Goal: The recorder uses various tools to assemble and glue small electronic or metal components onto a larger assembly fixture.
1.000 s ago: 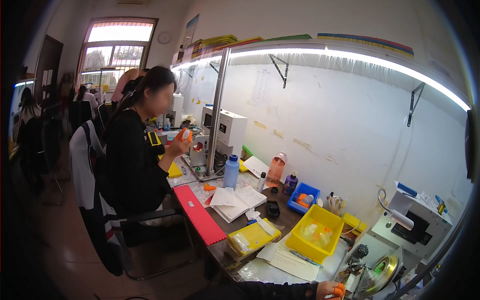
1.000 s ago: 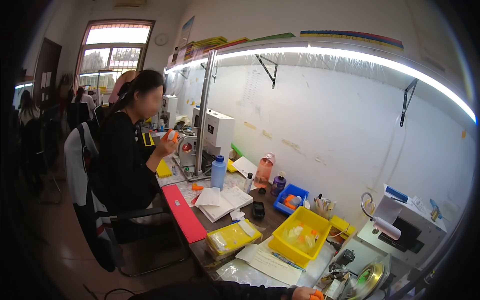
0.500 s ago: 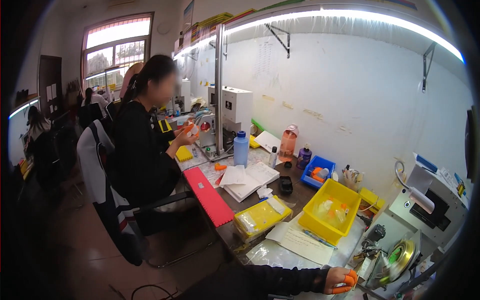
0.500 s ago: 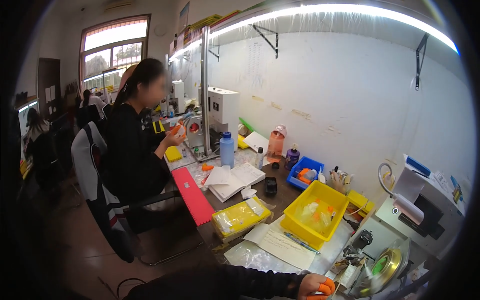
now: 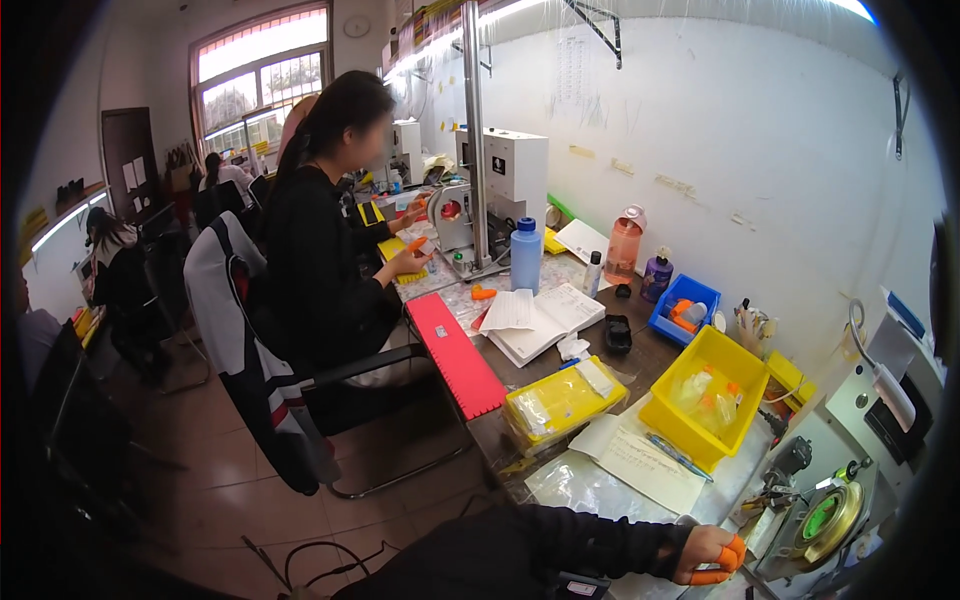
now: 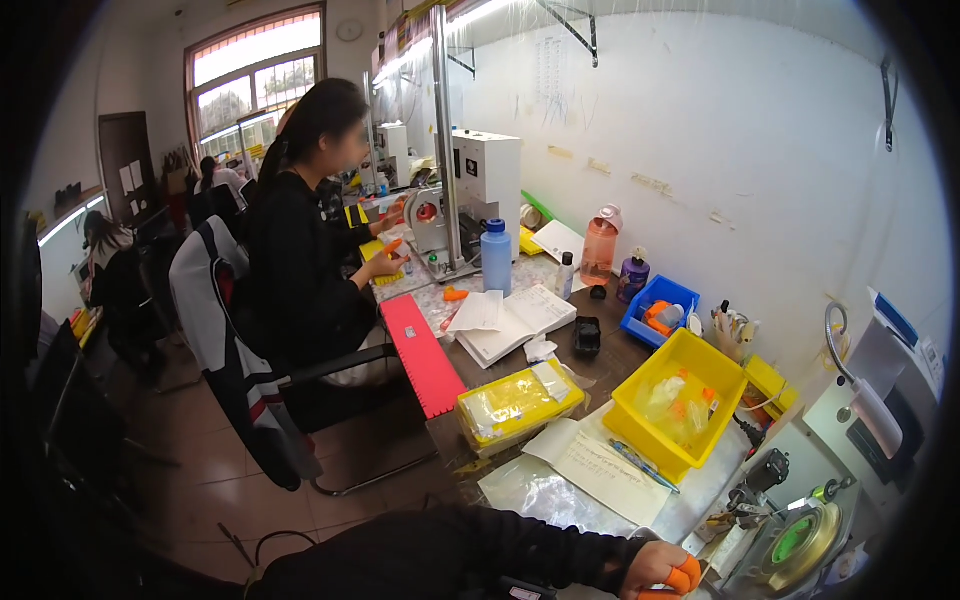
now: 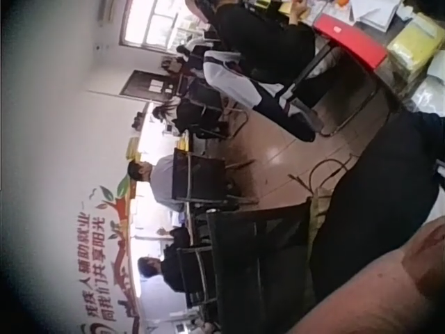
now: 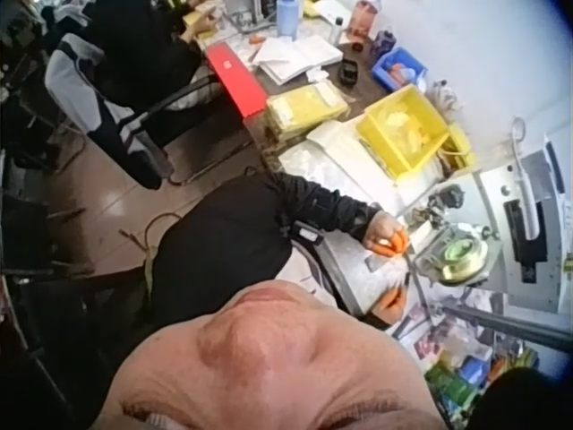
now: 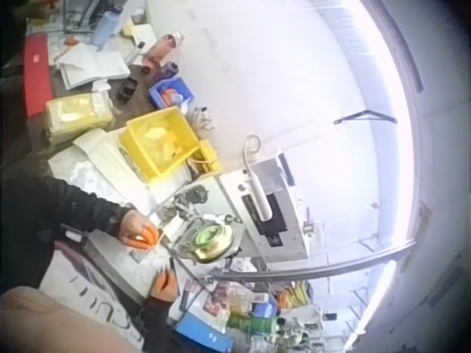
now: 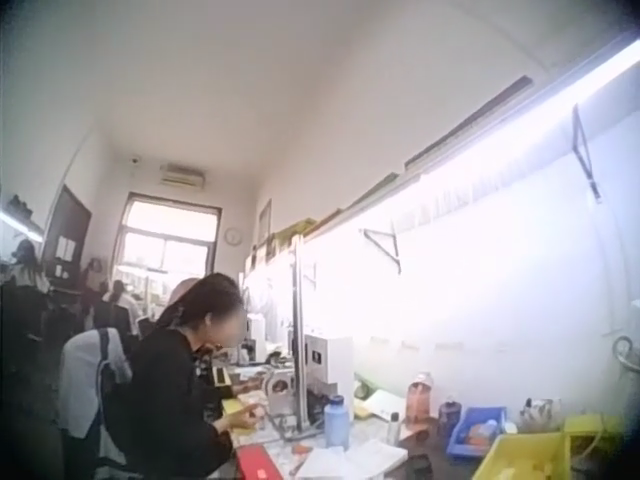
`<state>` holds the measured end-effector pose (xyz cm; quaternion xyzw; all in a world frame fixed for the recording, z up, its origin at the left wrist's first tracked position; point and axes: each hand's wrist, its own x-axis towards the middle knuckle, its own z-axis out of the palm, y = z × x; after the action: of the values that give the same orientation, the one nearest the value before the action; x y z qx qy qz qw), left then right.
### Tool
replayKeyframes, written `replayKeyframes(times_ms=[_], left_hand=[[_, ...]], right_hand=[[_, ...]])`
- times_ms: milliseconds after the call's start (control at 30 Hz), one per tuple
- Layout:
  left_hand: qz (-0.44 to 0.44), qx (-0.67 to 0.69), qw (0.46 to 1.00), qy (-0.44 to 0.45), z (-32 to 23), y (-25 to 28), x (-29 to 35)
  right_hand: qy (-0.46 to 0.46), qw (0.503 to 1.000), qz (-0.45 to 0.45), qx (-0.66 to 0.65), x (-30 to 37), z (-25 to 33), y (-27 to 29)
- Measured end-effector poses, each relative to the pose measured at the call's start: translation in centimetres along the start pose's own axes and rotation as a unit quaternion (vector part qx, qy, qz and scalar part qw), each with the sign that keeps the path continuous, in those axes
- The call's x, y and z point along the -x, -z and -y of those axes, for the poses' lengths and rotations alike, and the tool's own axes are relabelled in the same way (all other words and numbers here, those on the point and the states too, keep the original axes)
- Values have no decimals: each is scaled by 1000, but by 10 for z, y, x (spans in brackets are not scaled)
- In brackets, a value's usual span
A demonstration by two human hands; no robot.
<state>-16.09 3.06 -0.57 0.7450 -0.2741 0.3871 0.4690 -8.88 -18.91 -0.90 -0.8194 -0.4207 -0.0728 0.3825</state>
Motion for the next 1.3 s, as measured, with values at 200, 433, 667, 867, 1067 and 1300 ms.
replayKeyframes(times_ms=[200,433,667,867,1067,1300], left_hand=[[-3,-6,1000,-8,-4,2,-4],[-10,-8,999,-50,-5,7,-11],[-40,3,994,-104,-2,7,-16],[-42,22,993,-111,3,8,-15],[-59,40,994,-80,6,13,-13],[-61,88,994,-24,15,16,-11]], right_hand=[[-5,1000,8,30,0,-1,2],[0,1000,24,6,-2,-8,2],[-71,994,60,-55,4,-33,-1],[-92,991,68,-65,-3,-17,3],[-75,996,51,10,-24,10,7],[-92,995,36,-10,-29,17,5]])
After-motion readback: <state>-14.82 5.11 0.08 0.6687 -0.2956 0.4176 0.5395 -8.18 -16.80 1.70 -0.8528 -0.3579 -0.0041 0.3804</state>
